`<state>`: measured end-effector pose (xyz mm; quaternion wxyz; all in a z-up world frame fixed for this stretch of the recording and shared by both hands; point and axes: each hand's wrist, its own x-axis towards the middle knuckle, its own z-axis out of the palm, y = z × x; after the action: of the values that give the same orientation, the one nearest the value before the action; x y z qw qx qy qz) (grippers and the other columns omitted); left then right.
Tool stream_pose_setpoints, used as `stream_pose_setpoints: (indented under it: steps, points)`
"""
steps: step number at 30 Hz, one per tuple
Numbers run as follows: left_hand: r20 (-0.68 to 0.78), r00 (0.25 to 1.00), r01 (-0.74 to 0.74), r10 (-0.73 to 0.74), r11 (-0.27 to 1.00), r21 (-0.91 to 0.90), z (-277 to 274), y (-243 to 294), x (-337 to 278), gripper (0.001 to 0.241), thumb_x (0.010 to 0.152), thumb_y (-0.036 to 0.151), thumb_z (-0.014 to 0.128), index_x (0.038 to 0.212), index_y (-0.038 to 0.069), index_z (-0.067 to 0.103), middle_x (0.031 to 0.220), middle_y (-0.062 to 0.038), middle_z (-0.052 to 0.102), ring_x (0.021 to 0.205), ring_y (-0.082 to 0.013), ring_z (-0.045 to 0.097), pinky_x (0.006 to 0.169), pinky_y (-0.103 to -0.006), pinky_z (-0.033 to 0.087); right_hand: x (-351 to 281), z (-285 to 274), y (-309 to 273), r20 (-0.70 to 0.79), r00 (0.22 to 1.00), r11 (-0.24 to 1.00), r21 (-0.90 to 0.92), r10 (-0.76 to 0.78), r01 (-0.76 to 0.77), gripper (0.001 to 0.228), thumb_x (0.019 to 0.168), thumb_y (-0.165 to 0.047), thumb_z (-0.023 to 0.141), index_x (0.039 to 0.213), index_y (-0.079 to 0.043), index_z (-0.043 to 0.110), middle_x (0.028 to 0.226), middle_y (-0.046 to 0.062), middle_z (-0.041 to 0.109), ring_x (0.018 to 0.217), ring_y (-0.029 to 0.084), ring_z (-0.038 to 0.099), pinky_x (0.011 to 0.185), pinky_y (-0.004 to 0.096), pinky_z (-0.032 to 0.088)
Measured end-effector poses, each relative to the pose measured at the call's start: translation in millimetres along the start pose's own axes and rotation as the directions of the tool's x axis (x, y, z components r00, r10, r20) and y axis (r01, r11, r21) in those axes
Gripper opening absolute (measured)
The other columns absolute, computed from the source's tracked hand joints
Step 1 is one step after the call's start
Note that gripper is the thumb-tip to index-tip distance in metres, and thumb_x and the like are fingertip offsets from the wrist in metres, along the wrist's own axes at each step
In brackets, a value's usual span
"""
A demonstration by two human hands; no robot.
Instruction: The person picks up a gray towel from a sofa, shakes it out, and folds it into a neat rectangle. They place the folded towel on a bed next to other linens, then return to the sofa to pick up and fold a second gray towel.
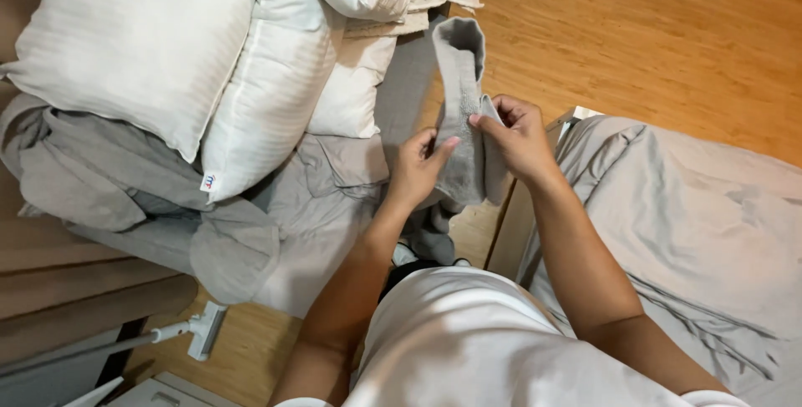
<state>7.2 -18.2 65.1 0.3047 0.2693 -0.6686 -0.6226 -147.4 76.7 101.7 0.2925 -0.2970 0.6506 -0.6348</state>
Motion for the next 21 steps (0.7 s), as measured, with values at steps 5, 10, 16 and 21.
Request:
stream_pose_setpoints:
  steps: [5,10,16,21]
  points:
    - [-0.029,0.997,-0.079,0.078,0.996,-0.042,-16.5,35.9,9.4,0.015,0.101,0.031,0.070,0.098,0.016,0.073,0.071,0.001,0.062,0.072,-0.0071,0.055,0.066,-0.0281,0.051,16.1,21.2,19.7,0.028,1.000,0.993,0.116,0.000,-0.003,0.020,0.087,-0.004,0.079,0.097,-0.010,0.063,0.071,-0.006,0.063,0.061,0.002,0.061,0.054,0.014,0.045]
    - [-0.142,0.982,-0.117,0.127,0.990,0.081,-33.0,23.1,26.4,0.016,0.102,0.034,0.067,0.095,0.021,0.071,0.063,0.001,0.056,0.063,-0.0094,0.051,0.059,-0.0278,0.046,32.4,30.1,12.9,0.124,0.992,0.959,0.282,-0.017,-0.019,0.041,0.092,0.007,0.070,0.116,-0.014,0.044,0.072,-0.003,0.060,0.059,0.006,0.063,0.054,0.016,0.049]
    - [-0.176,0.977,-0.139,0.118,0.984,-0.110,-26.3,4.8,40.3,0.034,0.097,0.002,0.062,0.129,-0.006,0.064,0.110,-0.023,0.072,0.104,-0.0194,0.062,0.095,-0.0435,0.055,61.1,34.0,-4.6,0.257,0.966,0.971,0.228,0.011,-0.072,0.017,0.085,0.004,0.074,0.099,-0.004,0.071,0.068,0.001,0.061,0.057,0.006,0.062,0.054,0.016,0.050]
    - [-0.290,0.957,-0.105,0.019,0.953,-0.285,-8.4,-26.0,54.1,0.039,0.094,0.002,0.073,0.132,-0.003,0.066,0.119,-0.019,0.073,0.109,-0.0141,0.063,0.099,-0.0358,0.056,74.8,17.2,-43.4,0.453,0.892,0.990,0.122,0.004,-0.067,0.014,0.091,0.004,0.071,0.104,0.001,0.076,0.077,0.003,0.063,0.067,0.011,0.070,0.064,0.026,0.063]
